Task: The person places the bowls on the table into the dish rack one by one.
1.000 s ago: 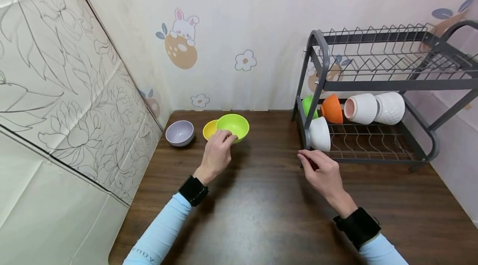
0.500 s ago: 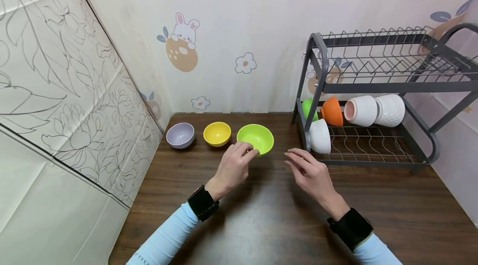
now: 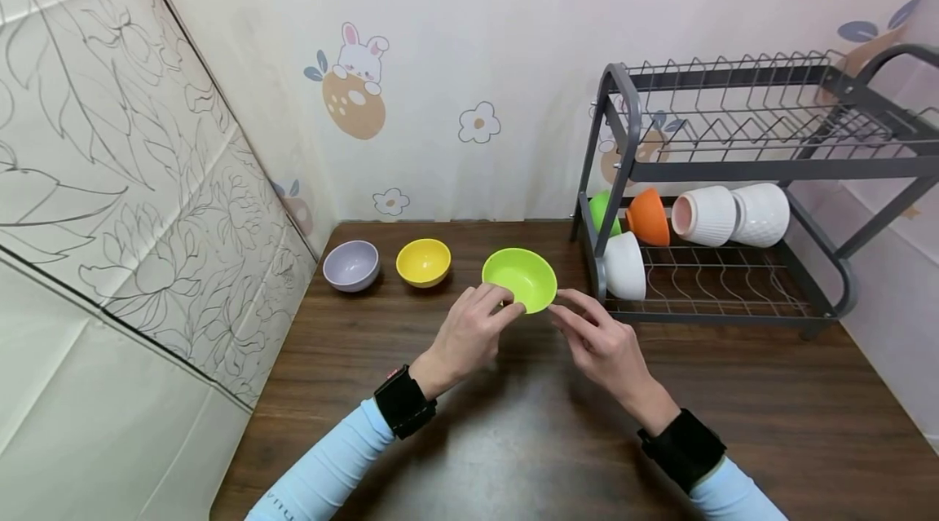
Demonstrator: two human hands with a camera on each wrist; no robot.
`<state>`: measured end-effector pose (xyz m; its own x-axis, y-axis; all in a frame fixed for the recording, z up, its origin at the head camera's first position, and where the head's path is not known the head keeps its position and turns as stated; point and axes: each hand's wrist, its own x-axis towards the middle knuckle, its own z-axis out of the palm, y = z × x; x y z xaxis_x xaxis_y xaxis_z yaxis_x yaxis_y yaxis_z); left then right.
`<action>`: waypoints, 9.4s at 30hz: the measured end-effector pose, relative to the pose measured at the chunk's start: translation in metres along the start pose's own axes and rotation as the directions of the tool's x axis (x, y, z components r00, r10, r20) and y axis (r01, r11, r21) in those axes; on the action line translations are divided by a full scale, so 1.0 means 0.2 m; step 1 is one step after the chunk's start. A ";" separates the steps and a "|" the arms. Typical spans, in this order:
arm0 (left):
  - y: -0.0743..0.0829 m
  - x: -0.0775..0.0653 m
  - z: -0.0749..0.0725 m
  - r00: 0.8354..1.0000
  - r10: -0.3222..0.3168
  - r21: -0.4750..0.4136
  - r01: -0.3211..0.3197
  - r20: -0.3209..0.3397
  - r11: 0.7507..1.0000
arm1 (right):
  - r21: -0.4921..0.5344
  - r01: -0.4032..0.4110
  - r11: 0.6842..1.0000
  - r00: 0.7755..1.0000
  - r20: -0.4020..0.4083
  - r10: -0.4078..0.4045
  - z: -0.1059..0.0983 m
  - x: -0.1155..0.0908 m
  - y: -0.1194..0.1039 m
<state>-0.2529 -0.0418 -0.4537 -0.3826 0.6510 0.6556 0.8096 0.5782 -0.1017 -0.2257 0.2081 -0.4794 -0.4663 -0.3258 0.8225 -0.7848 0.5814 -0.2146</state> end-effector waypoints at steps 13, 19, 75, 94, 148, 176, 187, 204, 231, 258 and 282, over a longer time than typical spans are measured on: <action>0.06 0.01 -0.02 0.998 0.042 -0.015 -0.042 0.036 0.999 | 0.003 0.000 1.000 1.000 0.027 0.000 0.00 -0.03 -0.01; 0.07 0.02 -0.03 0.998 0.059 -0.026 -0.058 0.020 0.998 | -0.017 0.049 0.999 0.998 0.035 -0.048 -0.01 -0.02 -0.02; 0.02 0.03 -0.07 0.998 -0.060 -0.121 0.059 -0.007 0.991 | -0.048 -0.429 0.902 0.740 -0.591 0.321 -0.42 -0.01 0.20; 0.01 0.02 -0.08 0.996 -0.081 -0.122 0.084 0.026 0.989 | 0.444 -0.721 0.531 0.391 -0.372 0.842 -0.48 -0.03 0.38; 0.03 0.00 -0.07 0.995 -0.093 -0.151 0.097 0.033 0.984 | 0.432 -0.847 0.310 0.253 -0.185 0.950 -0.48 -0.10 0.45; 0.03 -0.01 -0.07 0.995 -0.093 -0.161 0.098 0.038 0.982 | 0.210 -0.858 0.468 0.418 -0.243 0.875 -0.46 -0.14 0.43; 0.02 0.00 -0.07 0.995 -0.094 -0.145 0.098 0.036 0.985 | 0.184 -0.843 0.505 0.449 -0.275 0.850 -0.44 -0.14 0.42; 0.03 -0.03 -0.02 0.991 -0.110 -0.238 0.126 0.079 0.963 | 0.092 -0.265 0.960 0.882 -0.379 0.280 -0.22 -0.02 0.10; -0.81 -0.65 -0.10 0.695 -0.719 0.154 0.708 0.027 0.690 | 0.163 -0.270 0.949 0.928 -0.218 0.301 -0.11 -0.03 0.02; -0.82 -0.68 -0.08 0.705 -0.709 0.140 0.703 -0.014 0.697 | 0.121 -0.262 0.957 0.932 -0.226 0.284 -0.18 -0.02 -0.01; -0.65 -0.50 -0.20 0.803 -0.572 0.094 0.590 -0.165 0.802 | 0.133 -0.265 0.955 0.927 -0.236 0.290 -0.19 -0.01 -0.03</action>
<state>-0.3029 -0.2016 -0.4763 -0.6973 0.1110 0.7081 0.3814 0.8939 0.2354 -0.2044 0.2334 -0.4600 -0.5637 0.0430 0.8248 -0.6801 0.5424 -0.4931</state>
